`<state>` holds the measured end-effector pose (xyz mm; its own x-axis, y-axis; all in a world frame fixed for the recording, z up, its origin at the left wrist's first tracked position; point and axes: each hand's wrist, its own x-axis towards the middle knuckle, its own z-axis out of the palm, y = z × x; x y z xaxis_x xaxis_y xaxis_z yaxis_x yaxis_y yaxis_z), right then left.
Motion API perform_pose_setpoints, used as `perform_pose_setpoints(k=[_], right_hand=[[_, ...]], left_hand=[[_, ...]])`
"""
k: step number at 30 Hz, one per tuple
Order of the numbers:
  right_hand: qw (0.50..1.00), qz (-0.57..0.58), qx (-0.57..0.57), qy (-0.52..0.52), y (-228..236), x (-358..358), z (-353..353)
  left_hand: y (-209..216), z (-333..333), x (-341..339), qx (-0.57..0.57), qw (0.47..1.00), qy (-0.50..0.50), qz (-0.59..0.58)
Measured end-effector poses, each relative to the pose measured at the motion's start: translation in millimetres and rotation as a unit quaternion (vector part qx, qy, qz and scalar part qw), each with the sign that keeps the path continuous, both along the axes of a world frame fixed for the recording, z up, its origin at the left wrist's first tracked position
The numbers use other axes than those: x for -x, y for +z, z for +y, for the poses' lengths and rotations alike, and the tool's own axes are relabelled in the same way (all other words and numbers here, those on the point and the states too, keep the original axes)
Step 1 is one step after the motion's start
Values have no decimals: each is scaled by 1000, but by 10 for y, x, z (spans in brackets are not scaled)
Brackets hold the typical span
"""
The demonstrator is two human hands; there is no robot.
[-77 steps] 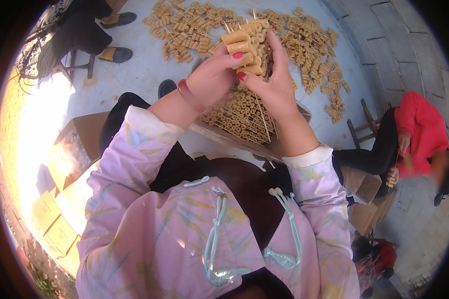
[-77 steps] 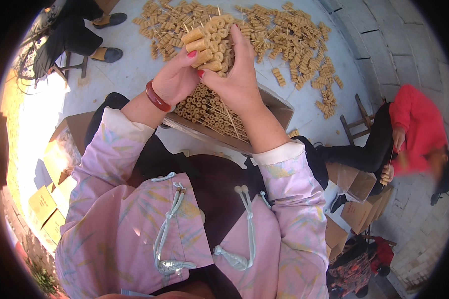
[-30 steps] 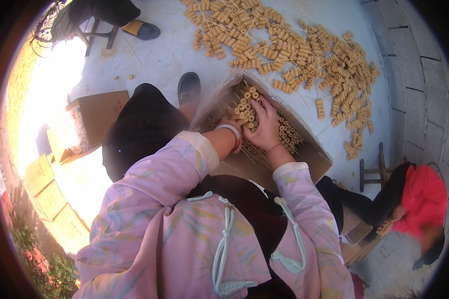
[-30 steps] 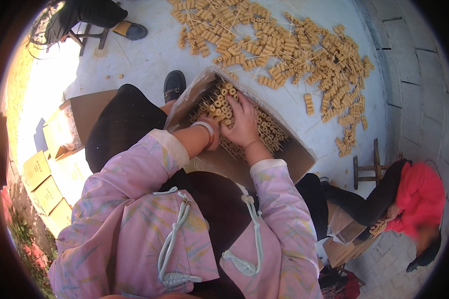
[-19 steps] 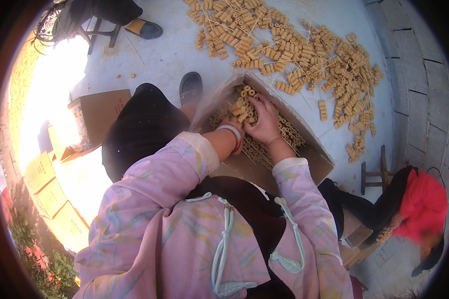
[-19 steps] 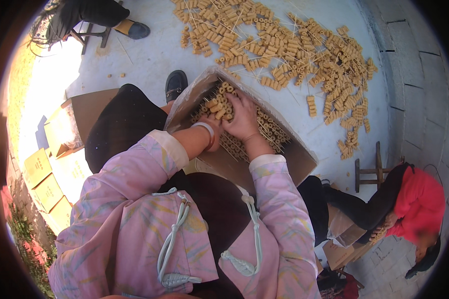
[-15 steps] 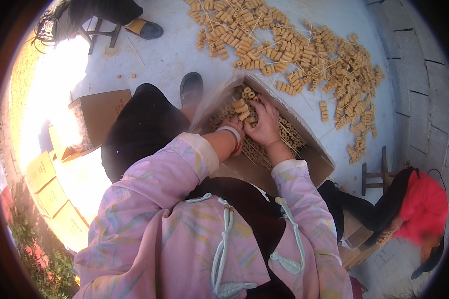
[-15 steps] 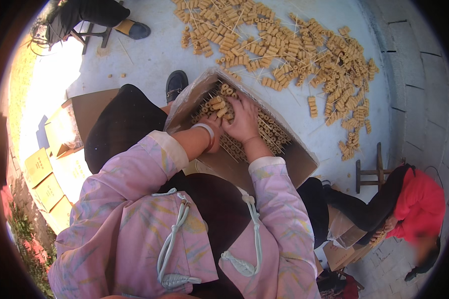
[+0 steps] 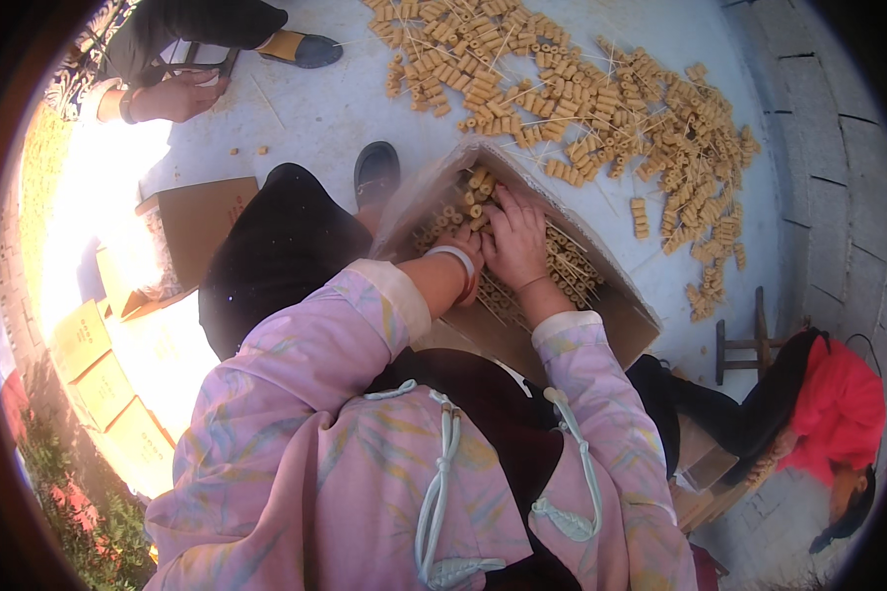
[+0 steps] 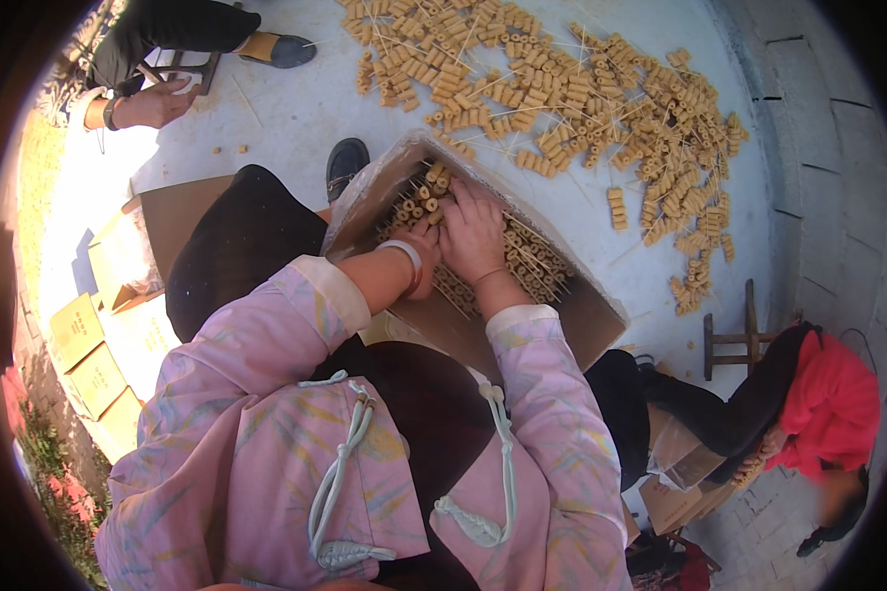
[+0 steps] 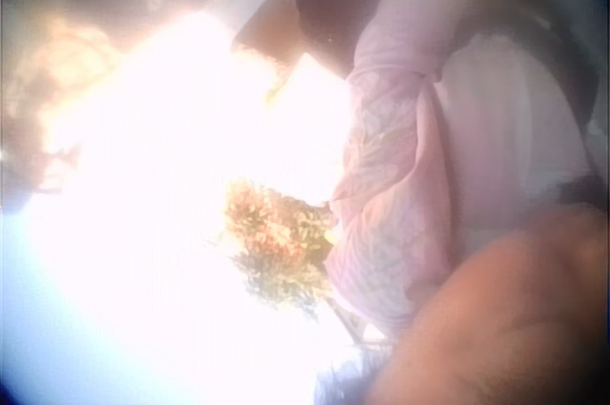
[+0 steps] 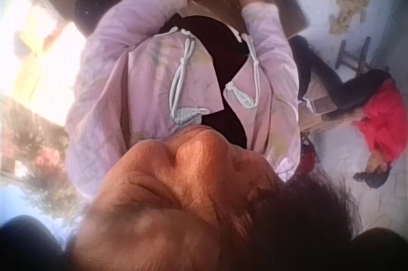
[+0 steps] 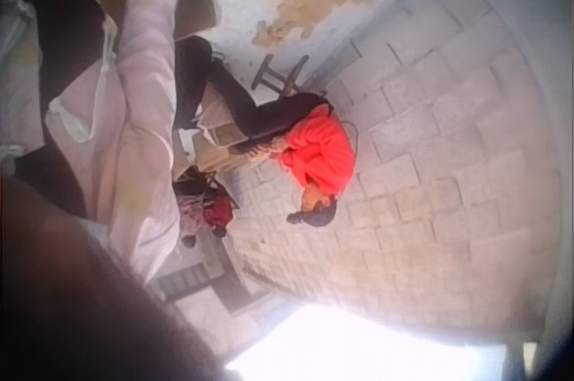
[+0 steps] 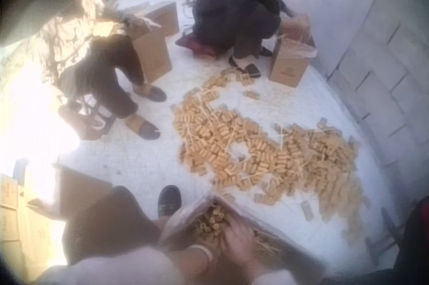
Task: The person threads small ring-shaped snacks onto thin wooden sticks and places the completed skewers into a cardboard box. The person repeats this process continuously while seated on the floor.
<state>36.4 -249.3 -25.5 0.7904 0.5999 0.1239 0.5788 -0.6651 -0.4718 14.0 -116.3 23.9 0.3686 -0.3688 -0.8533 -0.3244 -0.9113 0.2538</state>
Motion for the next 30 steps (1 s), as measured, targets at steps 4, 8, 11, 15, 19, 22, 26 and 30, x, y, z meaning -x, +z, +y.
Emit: perform_pose_setpoints(k=[4, 8, 11, 15, 19, 22, 26, 30], right_hand=[[999, -31, 21, 0, 13, 16, 19], [998, -52, 33, 8, -15, 11, 57], [998, -41, 45, 3, -47, -14, 76], [997, -33, 60, 26, -76, -74, 79], [995, -69, 42, 55, -69, -88, 69], [995, -70, 38, 53, -63, -88, 83], [999, -31, 8, 22, -62, -88, 72], [999, -38, -20, 19, -73, -86, 57]], left_hand=[[-2, 7, 5, 10, 1000, 8, -3], [-25, 19, 18, 8, 1000, 14, -19], [-30, 50, -5, 26, 999, 29, -15], [32, 118, -27, 66, 994, 77, -29], [91, 213, -158, 64, 989, 132, 21], [127, 314, -281, 34, 994, 107, -14], [178, 354, -379, 2, 998, 58, -5], [178, 277, -367, -15, 999, 40, -4]])
